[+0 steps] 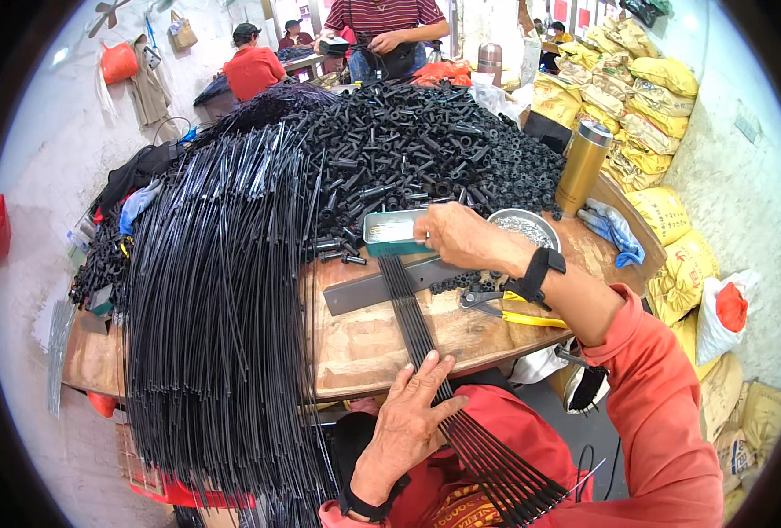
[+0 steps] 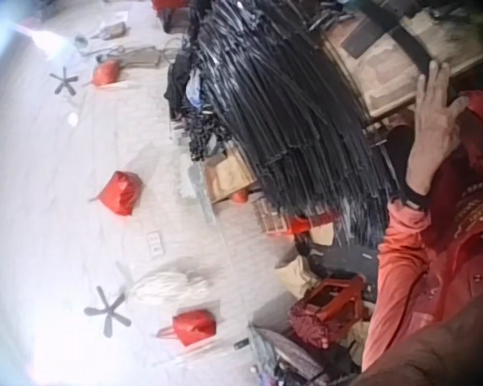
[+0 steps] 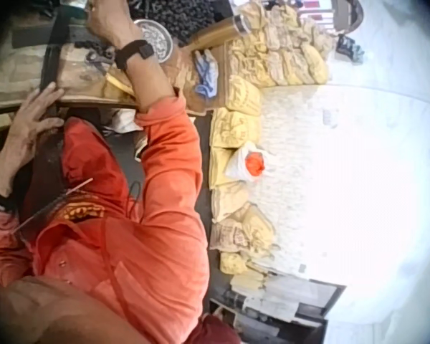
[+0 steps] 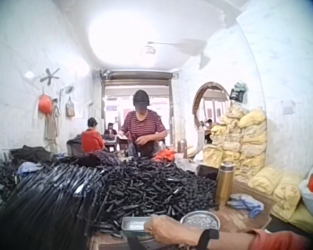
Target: Gathering and assembling black tube components for umbrella or tent manufacturing.
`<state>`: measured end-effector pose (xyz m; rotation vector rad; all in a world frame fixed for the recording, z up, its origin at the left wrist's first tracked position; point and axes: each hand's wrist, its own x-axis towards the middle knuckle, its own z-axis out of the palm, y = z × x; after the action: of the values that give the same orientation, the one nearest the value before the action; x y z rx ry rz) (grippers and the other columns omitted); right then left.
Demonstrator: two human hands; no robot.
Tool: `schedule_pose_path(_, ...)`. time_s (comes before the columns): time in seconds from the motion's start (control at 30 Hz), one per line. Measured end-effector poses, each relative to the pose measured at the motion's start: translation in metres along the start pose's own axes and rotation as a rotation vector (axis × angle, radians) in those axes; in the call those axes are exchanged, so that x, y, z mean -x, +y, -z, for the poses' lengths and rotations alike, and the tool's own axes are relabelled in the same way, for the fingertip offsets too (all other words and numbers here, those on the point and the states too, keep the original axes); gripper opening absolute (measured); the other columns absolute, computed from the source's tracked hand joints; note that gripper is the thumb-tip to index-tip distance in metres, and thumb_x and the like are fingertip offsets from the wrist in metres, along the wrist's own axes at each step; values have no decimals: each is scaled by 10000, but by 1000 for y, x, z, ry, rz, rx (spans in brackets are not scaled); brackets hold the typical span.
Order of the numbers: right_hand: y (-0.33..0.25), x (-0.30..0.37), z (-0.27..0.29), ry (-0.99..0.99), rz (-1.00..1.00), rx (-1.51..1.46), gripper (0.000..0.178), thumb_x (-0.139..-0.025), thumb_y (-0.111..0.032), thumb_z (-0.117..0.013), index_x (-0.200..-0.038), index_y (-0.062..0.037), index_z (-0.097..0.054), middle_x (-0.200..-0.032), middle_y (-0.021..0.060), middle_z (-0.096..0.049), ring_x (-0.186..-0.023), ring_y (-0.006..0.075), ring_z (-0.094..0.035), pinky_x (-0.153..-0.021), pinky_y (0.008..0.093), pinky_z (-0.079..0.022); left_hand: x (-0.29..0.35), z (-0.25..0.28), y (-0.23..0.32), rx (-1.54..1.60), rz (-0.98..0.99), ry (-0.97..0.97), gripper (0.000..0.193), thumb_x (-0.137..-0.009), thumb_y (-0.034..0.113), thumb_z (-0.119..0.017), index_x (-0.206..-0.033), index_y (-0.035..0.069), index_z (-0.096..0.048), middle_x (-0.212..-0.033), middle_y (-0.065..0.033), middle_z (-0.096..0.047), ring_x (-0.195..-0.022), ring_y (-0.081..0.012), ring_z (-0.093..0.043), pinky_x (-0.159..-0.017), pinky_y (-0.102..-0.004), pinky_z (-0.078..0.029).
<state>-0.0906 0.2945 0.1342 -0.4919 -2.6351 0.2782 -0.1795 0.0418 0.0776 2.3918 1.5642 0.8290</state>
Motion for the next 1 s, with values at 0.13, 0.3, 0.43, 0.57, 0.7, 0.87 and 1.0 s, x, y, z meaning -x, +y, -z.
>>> schedule_pose_path(0.13, -10, 13, 3, -45, -125, 114, 49, -642, -7, -526, -649, -41, -560, -609, 189, -551, -653, 383, -575, -564, 439, -432, -1, 2, 3, 16, 27, 5, 296, -673, 113, -653, -961, 183, -653, -1329, -111, -419, -1272, -301, -341, -1006, -474, -294)
schedule_pose_path(0.3, -8, 13, -7, -52, -173, 131, 29, -616, -14, -540, -627, -36, -557, -608, 185, -551, -651, 377, -579, -561, 440, -437, 0, -3, 1, 9, 33, -8, 276, -686, 121, -650, -955, 181, -655, -1332, -107, -417, -1272, -294, -343, -1012, -470, -287)
schedule_pose_path(0.43, -9, 13, -6, -41, -101, 207, 64, -684, -65, -538, -632, -38, -562, -590, 169, -548, -598, 355, -570, -525, 435, -434, 1, -2, 2, 28, 36, 1, 279, -684, 120, -650, -956, 178, -655, -1334, -109, -415, -1269, -298, -347, -1011, -471, -289)
schedule_pose_path(0.57, -8, 13, -7, -28, -82, 214, 59, -672, -57, -535, -623, -34, -558, -583, 165, -543, -591, 355, -568, -522, 432, -435, 0, -1, 2, 18, 31, -1, 277, -685, 111, -645, -954, 176, -655, -1331, -112, -418, -1267, -301, -351, -1008, -474, -294)
schedule_pose_path(0.7, -6, 12, -8, -19, -74, 209, 55, -668, -54, -538, -624, -32, -562, -589, 161, -547, -600, 351, -572, -528, 431, -440, -1, -1, 1, 21, 30, 1, 274, -695, 108, -638, -960, 175, -655, -1328, -114, -420, -1266, -306, -350, -1003, -479, -299)
schedule_pose_path(0.87, -6, 12, -10, -19, -64, 193, 52, -668, -55, -541, -631, -33, -569, -600, 159, -553, -614, 352, -575, -536, 436, -442, 0, 0, 1, 21, 28, 4, 265, -702, 130, -638, -963, 173, -655, -1324, -116, -423, -1266, -310, -348, -1002, -482, -301)
schedule_pose_path(1.0, -8, 8, -8, -50, -81, 197, 47, -666, -56, -542, -636, -38, -573, -598, 161, -551, -614, 354, -574, -539, 436, -439, -2, 3, 3, 38, 26, -3, 343, -638, 50, -606, -963, 150, -654, -1325, -132, -416, -1268, -312, -344, -1008, -480, -296)
